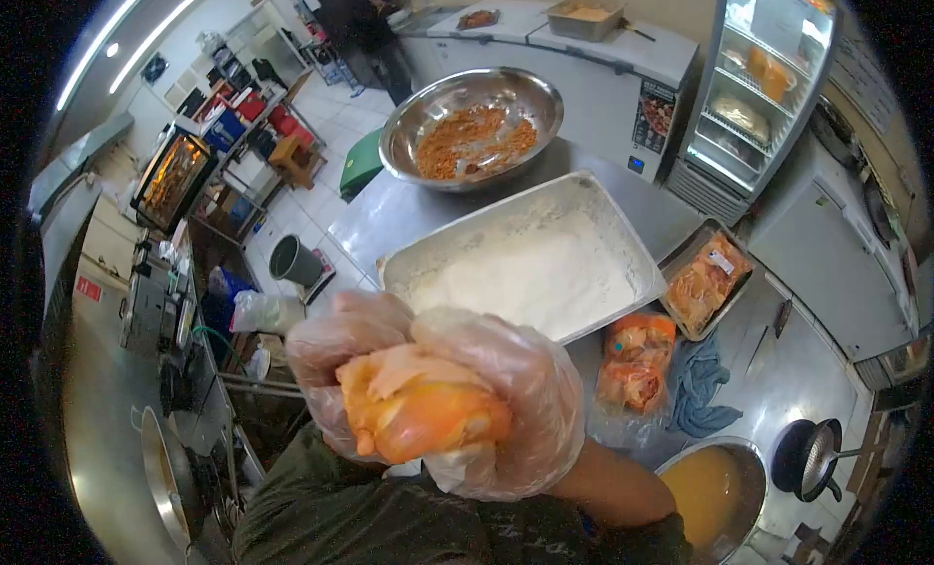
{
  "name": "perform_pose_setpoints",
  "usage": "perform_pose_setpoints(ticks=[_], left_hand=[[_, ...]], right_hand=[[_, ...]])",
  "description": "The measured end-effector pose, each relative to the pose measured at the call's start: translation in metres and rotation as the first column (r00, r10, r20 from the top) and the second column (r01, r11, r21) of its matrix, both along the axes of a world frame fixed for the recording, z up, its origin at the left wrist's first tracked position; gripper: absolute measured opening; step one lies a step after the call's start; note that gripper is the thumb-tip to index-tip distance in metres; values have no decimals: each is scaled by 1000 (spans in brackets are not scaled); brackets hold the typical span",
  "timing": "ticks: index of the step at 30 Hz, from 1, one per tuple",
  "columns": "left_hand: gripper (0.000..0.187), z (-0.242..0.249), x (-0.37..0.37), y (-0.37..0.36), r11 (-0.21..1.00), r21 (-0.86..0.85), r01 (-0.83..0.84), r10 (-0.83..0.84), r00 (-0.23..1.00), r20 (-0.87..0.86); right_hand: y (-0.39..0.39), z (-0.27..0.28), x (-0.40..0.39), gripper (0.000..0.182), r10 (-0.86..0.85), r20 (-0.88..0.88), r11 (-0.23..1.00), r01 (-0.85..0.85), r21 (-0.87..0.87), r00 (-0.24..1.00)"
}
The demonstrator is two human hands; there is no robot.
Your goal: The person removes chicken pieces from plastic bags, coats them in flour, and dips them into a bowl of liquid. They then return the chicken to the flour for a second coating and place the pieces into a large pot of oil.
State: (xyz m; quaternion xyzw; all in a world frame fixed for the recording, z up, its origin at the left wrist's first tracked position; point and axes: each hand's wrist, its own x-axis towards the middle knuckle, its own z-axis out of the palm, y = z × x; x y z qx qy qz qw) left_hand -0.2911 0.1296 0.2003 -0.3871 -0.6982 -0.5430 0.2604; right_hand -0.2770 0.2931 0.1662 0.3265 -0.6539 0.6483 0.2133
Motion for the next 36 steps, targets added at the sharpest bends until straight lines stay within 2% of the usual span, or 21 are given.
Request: perform_pose_setpoints(ticks=[1, 2, 4, 6, 12, 15, 17, 18, 19, 20, 21, 22, 24, 25, 28, 29, 32, 35, 36], left_hand=[[27, 2, 3, -2, 1000, 24, -19, 19, 1000, 0], [27, 3, 7, -4, 998, 48, -37, 37, 999, 0], [29, -4, 8, 6, 962, 253, -104, 129, 988, -83], [29, 4, 9, -6, 980, 197, 3, 14, 996, -83], [33, -4, 12, -39, 996, 53, -72, 76, 993, -87], [34, -10, 7, -56, 970, -170, -175, 163, 983, -83], [30, -25, -7, -63, 943, -204, -265, 252, 964, -87], [27, -50, -24, -66, 960, -145, -239, 236, 971, -38], [25, -75, -36, -67, 949, -191, -253, 263, 965, 28], [25, -102, -47, -67, 938, -237, -252, 282, 954, 102], [28, -129, -58, -67, 959, -221, -177, 239, 924, 299], [32, -151, -66, -68, 977, -187, -99, 180, 852, 492], [35, -179, -78, -66, 952, -305, -29, 236, 706, 668], [37, -194, -84, -66, 934, -356, 21, 268, 617, 740], [43, -247, -98, -65, 966, -247, 82, 187, 440, 878], [45, -220, -93, -74, 979, -171, 112, 121, 355, 927], [47, -244, -92, -91, 992, -64, 111, -3, 518, 856], [47, -266, -96, -99, 972, -203, 115, 100, 580, 808], [48, -264, -99, -98, 962, -248, 109, 149, 551, 821]], right_hand=[[-3, -15, 13, 50, 64, 171, 997, -55, -57, 983], [-6, -11, 15, 49, 129, 227, 989, -107, -106, 965], [-11, -4, 18, 49, 254, 330, 958, -189, -216, 909], [-19, 7, -1, 47, 267, 95, 948, -244, -205, 959], [-30, 24, -12, 52, 338, 39, 940, -335, -64, 940], [-37, 12, -12, 56, 193, 119, 981, -194, 2, 974], [-52, 2, -22, 48, -2, 115, 996, -8, 86, 993], [-61, -3, -25, 40, -165, 113, 981, 150, 127, 980], [-68, -8, -33, 30, -213, 313, 961, 141, 237, 926], [-71, -18, -42, 22, -286, 495, 931, 117, 345, 820], [-71, -51, -54, 20, -313, 518, 931, 149, 334, 796], [-71, -92, -66, 20, -342, 548, 927, 181, 328, 763], [-73, -165, -82, 23, -435, 518, 898, 317, 304, 736], [-77, -185, -84, 25, -481, 507, 877, 385, 289, 716], [-99, -198, -77, 27, -593, 456, 805, 508, 306, 664], [-101, -202, -75, 30, -592, 481, 806, 472, 357, 646], [-96, -229, -87, 33, -545, 489, 825, 331, 459, 681], [-109, -191, -89, 32, -477, 649, 859, 157, 488, 592], [-109, -197, -93, 33, -529, 629, 836, 225, 500, 569]])
